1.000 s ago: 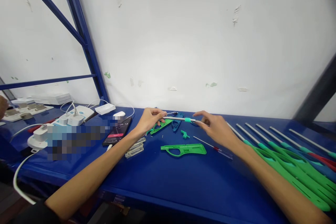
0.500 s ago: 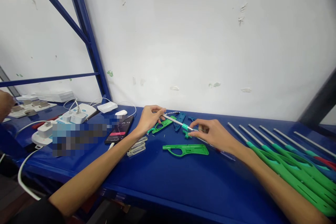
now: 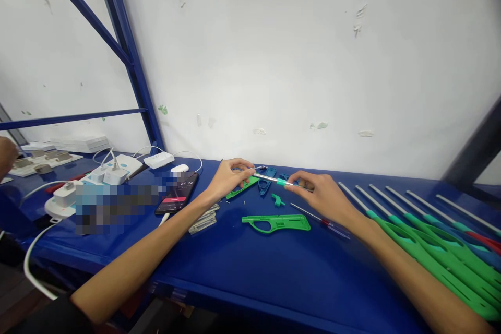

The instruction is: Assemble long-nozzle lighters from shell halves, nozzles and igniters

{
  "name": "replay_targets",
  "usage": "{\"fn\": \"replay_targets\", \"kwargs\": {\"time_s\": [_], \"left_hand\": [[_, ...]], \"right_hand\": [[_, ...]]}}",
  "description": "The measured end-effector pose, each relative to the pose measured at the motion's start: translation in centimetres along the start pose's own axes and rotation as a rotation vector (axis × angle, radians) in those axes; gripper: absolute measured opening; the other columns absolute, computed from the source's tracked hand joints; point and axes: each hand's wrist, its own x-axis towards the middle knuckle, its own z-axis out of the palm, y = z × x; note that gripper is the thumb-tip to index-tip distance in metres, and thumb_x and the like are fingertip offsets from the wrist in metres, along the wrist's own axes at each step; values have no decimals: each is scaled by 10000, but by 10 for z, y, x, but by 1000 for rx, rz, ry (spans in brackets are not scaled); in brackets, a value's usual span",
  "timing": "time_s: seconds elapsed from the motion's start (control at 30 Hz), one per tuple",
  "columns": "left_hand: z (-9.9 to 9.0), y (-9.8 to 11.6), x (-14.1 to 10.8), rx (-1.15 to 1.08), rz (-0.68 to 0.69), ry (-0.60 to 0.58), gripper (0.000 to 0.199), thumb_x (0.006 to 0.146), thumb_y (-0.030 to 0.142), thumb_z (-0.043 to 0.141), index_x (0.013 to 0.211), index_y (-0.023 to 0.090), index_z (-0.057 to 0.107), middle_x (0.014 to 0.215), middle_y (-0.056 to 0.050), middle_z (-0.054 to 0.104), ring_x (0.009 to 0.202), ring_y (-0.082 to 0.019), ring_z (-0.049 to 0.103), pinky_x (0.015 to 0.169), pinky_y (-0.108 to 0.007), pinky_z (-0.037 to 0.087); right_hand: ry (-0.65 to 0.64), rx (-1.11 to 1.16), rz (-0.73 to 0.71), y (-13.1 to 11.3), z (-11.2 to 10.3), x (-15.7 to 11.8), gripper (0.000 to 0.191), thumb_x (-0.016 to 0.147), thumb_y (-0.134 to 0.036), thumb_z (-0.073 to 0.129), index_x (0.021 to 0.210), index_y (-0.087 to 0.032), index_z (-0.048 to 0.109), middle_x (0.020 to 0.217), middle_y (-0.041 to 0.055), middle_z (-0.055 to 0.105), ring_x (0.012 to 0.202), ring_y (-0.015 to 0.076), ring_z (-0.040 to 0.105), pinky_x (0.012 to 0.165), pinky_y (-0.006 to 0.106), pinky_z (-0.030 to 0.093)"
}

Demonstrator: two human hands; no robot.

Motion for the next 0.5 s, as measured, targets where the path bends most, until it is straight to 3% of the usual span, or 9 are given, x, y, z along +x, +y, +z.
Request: {"fn": "replay_targets", "kwargs": {"time_s": [0.27, 0.5], "left_hand": [[0, -5, 2, -116, 47, -13, 304, 1008, 345, 666, 1242, 153, 643, 1197, -91, 680, 1008, -220, 693, 864, -417, 611], [-3, -7, 3, -121, -10, 5, 326, 1009, 360, 663, 1263, 158, 637, 1237, -100, 667, 1028, -227, 688, 871, -423, 611]], "right_hand": [[-5, -103, -74, 3, 0, -1, 309, 1036, -468, 592, 1107, -181, 682, 920, 15, 703, 703, 124, 647, 687, 308, 580], [-7, -168, -149, 11, 0, -2, 295, 1047, -441, 581, 1179, -193, 674, 1024, 40, 719, 775, 140, 675, 746, 337, 597]]}}
